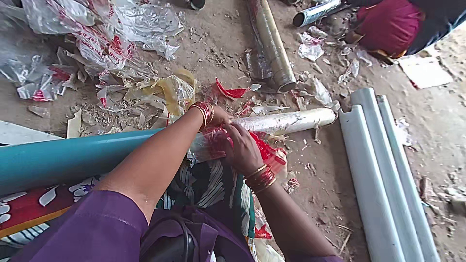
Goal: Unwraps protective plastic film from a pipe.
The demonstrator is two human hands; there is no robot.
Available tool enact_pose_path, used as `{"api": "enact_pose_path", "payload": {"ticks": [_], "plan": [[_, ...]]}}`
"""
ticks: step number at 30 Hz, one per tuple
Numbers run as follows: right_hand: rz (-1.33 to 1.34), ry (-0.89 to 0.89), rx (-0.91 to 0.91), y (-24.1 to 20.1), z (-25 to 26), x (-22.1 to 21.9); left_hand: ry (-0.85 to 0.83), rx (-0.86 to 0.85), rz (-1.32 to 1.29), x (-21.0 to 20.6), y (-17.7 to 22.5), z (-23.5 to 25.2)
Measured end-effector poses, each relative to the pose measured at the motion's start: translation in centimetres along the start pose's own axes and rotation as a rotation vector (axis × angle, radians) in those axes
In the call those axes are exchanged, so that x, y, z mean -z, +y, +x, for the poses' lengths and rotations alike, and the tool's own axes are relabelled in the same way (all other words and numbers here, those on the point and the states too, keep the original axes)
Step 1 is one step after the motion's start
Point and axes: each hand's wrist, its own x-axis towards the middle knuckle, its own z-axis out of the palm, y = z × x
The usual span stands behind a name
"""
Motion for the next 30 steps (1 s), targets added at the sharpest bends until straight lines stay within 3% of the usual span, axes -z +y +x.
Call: {"api": "enact_pose_path", "payload": {"ticks": [3, 5, 10, 16, 18, 21, 24, 26, 28, 30], "plan": [[-0.098, 0.001, -0.246, -1.0, 1.1, -2.2, 0.000, -0.050, -0.020, 0.1, -0.2, -0.9], [-0.111, 0.022, -0.304, -1.0, 0.8, -2.6, 0.005, -0.075, -0.018, -0.3, -0.6, -1.0], [0.044, 0.252, -0.068, 0.4, -1.7, -3.5, 0.011, -0.062, -0.028, -0.4, -0.7, -1.3], [-0.076, 0.125, 0.033, 0.3, -1.2, -2.9, 0.163, -0.130, -0.064, -0.5, -1.3, -2.2], [-0.107, 0.080, 0.055, 0.6, -0.6, -2.8, 0.223, -0.128, 0.082, -0.1, -1.7, -3.6], [0.012, -0.124, 0.112, 1.4, 0.7, -1.2, 0.282, 0.046, 0.446, 1.1, -3.5, -6.5], [0.052, -0.258, 0.167, 2.1, 1.2, -0.2, 0.278, 0.248, 0.437, 1.5, -5.7, -10.8], [0.082, -0.245, 0.202, 2.6, 0.9, 0.3, 0.277, 0.263, 0.362, 1.8, -8.0, -12.2], [0.171, -0.235, 0.159, 2.9, 0.1, 1.1, 0.277, 0.260, 0.344, 1.7, -8.7, -12.8], [0.322, -0.244, -0.083, 2.9, -1.2, 2.5, 0.266, 0.265, 0.325, 1.7, -8.3, -12.9]]}}
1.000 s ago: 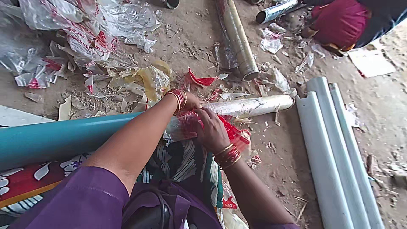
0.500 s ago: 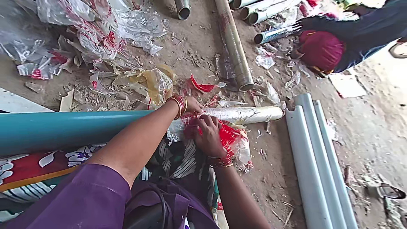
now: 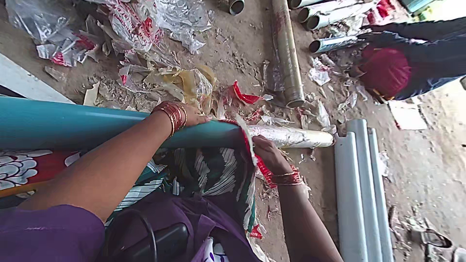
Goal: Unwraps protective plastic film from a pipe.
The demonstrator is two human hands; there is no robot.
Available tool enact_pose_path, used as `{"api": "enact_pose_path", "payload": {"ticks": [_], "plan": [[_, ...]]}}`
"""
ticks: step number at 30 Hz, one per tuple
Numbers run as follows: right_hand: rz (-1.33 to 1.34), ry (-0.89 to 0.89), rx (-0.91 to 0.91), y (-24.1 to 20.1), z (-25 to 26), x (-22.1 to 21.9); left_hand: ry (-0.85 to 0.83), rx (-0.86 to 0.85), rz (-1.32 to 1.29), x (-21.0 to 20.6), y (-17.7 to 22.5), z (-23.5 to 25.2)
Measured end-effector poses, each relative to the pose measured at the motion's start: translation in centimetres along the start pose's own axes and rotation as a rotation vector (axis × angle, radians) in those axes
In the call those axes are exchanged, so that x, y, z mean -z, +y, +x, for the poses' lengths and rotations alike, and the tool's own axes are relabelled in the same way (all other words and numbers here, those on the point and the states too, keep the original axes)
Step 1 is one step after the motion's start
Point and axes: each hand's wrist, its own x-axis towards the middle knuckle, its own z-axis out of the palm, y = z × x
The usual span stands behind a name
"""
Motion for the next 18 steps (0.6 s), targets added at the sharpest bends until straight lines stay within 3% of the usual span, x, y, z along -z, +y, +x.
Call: {"api": "enact_pose_path", "payload": {"ticks": [3, 5, 8, 11, 15, 18], "plan": [[0.139, 0.123, -0.431, 0.2, -1.4, 0.7, 0.003, 0.012, -0.009, -0.2, 0.1, 0.0], [0.175, 0.255, -0.515, 0.9, -0.8, 0.6, 0.020, 0.035, -0.027, -0.3, 0.2, 0.0], [0.461, 0.483, -0.535, 0.9, 0.6, 0.4, 0.053, 0.067, -0.062, -0.6, 0.4, -0.2], [0.481, 0.625, -0.562, 0.5, 1.7, -0.1, 0.080, 0.120, -0.046, -0.6, 0.3, -0.1], [0.532, 0.661, -0.512, -0.3, 1.8, -1.7, 0.042, 0.123, 0.033, -1.1, -0.5, 1.1], [0.431, 0.548, -0.410, 0.5, 0.8, -4.1, 0.083, 0.127, 0.087, -2.1, -1.6, 1.6]]}}
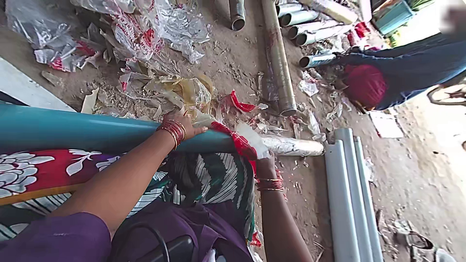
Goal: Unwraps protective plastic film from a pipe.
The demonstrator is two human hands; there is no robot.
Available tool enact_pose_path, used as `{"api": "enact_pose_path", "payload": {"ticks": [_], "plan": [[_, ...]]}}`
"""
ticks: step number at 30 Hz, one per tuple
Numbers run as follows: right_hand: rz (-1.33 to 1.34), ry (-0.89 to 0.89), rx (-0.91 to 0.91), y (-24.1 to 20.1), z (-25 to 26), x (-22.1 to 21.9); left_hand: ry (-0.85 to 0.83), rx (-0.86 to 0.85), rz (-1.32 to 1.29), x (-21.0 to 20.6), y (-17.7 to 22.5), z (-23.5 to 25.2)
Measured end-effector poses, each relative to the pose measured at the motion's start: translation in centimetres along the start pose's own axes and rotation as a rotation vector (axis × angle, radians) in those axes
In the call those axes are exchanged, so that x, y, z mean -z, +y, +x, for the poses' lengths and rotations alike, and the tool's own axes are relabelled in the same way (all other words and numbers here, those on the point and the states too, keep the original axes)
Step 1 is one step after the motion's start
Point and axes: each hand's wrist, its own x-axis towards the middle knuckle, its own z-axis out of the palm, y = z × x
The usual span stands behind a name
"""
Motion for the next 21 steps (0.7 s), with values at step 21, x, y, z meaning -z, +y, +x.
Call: {"api": "enact_pose_path", "payload": {"ticks": [21], "plan": [[-0.921, -0.452, -0.368, -1.9, 2.4, 1.5, 0.721, -0.509, 0.018, -4.8, 5.6, -0.4]]}}
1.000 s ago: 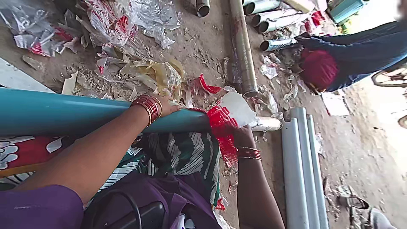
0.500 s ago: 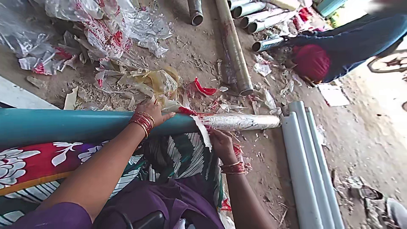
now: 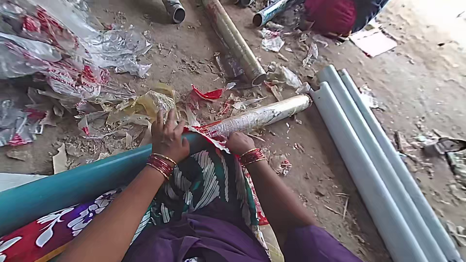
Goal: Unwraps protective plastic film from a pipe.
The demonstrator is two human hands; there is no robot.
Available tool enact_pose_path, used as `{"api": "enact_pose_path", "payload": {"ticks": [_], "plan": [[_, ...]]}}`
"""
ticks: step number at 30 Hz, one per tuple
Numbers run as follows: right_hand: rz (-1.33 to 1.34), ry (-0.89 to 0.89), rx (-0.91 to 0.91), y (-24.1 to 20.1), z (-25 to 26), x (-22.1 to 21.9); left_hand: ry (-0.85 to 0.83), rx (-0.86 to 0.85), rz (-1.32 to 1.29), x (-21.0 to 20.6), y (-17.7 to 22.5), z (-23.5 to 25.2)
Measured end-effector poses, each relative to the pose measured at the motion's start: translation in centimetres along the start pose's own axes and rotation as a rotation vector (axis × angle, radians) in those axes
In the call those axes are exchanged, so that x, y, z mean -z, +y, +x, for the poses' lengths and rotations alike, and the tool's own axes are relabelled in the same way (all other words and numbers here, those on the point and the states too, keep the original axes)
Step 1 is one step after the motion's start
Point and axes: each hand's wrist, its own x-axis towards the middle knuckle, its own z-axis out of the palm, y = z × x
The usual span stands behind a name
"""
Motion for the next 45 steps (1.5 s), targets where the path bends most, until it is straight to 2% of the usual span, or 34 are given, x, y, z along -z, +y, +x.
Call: {"api": "enact_pose_path", "payload": {"ticks": [2, 3, 5, 8, 11, 15, 32, 41, 45], "plan": [[0.070, -0.027, 0.001, 0.0, 0.0, -0.2, -0.068, -0.121, 0.092, -1.8, 1.3, 0.3], [0.083, -0.035, 0.006, 0.5, 0.3, -0.5, -0.137, -0.118, 0.143, -2.4, 1.5, 0.6], [0.085, -0.024, 0.060, 2.0, 1.3, -1.8, -0.321, -0.010, 0.211, -3.2, 1.2, 1.8], [0.073, 0.090, 0.087, 2.9, 1.0, -2.5, -0.435, 0.086, 0.256, -3.6, 1.2, 3.2], [-0.015, 0.170, 0.084, 2.4, -1.0, -2.5, -0.628, 0.193, 0.257, -2.7, 1.9, 4.4], [-0.060, 0.145, 0.106, 2.2, -2.2, -1.6, -0.707, 0.233, 0.186, -2.4, 1.5, 5.1], [0.049, 0.129, -0.011, 3.0, -3.7, -1.7, -0.803, 0.243, 0.107, -1.9, 0.4, 5.9], [0.164, 0.247, 0.006, 5.1, -4.8, -2.6, -0.779, 0.228, 0.092, -1.7, 0.5, 5.8], [0.245, 0.420, 0.092, 7.3, -6.6, -2.6, -0.746, 0.210, 0.107, -2.2, 0.3, 5.8]]}}
